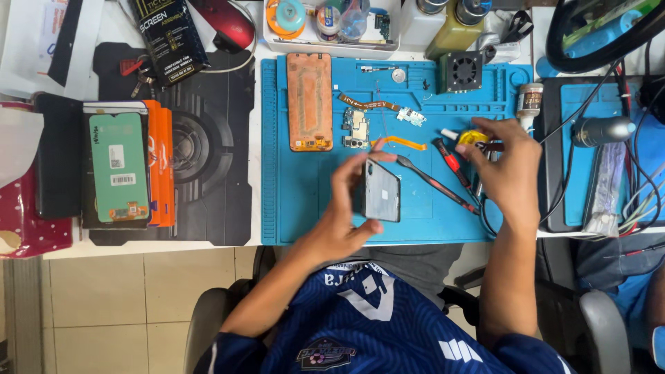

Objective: The person cleans the inside of a disassembled smartphone frame with a brush and wipes it with a tissue. They then apply adhesive tape and dispense glue along the frame edges using a syringe.

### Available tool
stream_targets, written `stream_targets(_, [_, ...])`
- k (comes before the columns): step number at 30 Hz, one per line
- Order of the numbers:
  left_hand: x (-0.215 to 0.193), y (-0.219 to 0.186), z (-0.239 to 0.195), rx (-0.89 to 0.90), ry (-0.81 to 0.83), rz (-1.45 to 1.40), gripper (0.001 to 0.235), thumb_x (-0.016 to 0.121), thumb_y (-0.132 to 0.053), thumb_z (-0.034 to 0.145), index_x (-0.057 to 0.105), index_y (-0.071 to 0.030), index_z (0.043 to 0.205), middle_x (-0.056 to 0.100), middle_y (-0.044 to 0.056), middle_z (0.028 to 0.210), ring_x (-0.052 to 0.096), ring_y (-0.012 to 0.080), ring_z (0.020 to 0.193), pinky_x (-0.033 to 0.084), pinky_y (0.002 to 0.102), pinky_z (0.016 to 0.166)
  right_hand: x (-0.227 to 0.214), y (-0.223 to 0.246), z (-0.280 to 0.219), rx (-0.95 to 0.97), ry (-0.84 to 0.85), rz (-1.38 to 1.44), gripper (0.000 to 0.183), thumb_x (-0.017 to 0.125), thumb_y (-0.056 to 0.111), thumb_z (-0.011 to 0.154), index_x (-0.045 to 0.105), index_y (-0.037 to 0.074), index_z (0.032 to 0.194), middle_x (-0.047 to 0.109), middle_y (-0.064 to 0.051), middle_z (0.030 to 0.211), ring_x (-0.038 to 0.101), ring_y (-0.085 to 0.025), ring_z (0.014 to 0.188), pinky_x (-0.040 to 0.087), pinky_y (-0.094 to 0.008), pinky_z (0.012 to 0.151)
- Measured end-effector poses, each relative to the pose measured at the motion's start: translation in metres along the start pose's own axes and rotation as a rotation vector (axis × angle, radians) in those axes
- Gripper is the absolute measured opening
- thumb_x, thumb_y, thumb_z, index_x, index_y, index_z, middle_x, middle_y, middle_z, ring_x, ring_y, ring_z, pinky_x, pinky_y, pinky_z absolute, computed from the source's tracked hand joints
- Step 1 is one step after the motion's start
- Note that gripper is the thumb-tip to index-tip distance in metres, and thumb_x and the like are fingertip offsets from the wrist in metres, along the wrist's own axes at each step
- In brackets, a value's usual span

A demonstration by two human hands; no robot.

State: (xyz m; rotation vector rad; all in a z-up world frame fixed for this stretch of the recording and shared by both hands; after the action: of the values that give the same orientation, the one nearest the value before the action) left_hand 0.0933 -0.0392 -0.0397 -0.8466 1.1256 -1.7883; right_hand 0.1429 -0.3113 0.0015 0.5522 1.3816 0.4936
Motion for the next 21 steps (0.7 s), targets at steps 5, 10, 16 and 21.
stream_targets(5, [-0.052,-0.02,-0.006,-0.27,0.107,0.266,0.109,0.09,-0.049,0.062,0.041,-0.01,0.152,0.041,0.013,0.165,0.032,0.0316,0.158,0.027,0.053,0.131,-0.009,-0.002,-0.01,-0.077,-0.047,0.407,0.033,0.08,-0.013,0.089,0.07,-0.005,0.12,0.063,-0.01,0.12,0.068,-0.019,0.111,0.062,-0.031,0.094])
stream_targets(10, [-0.066,-0.022,-0.01,-0.184,0.04,0.595,0.095,0.097,-0.047,0.054,0.057,-0.007,0.129,0.049,0.009,0.151,0.029,0.0345,0.156,0.022,0.055,0.131,-0.001,0.013,-0.024,-0.153,0.042,0.695,0.033,0.077,-0.015,0.086,0.068,-0.006,0.116,0.058,-0.015,0.135,0.065,-0.02,0.112,0.062,-0.034,0.096])
stream_targets(16, [-0.063,-0.014,-0.016,-0.186,0.033,0.841,0.091,0.097,-0.051,0.051,0.061,-0.005,0.121,0.047,0.015,0.14,0.023,0.0404,0.151,0.012,0.061,0.125,0.023,0.035,-0.038,-0.1,0.254,1.046,0.031,0.073,-0.012,0.089,0.066,-0.004,0.119,0.065,-0.023,0.128,0.067,-0.027,0.119,0.061,-0.039,0.099])
stream_targets(21, [-0.061,-0.005,-0.02,-0.242,0.053,0.96,0.096,0.095,-0.055,0.056,0.06,0.001,0.126,0.044,0.019,0.135,0.029,0.0422,0.146,0.018,0.06,0.126,0.04,0.051,-0.048,-0.128,0.348,1.106,0.027,0.069,-0.008,0.093,0.066,-0.003,0.12,0.064,-0.02,0.127,0.066,-0.027,0.12,0.06,-0.04,0.101])
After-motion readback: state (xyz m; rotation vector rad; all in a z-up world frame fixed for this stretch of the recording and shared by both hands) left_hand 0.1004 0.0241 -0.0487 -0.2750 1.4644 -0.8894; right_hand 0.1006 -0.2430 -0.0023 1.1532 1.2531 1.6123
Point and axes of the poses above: each hand's wrist, its own z-axis towards the middle knuckle, its own x-axis out of the palm, y = z × x, the point moved 1 cm from there along z, towards the middle knuckle
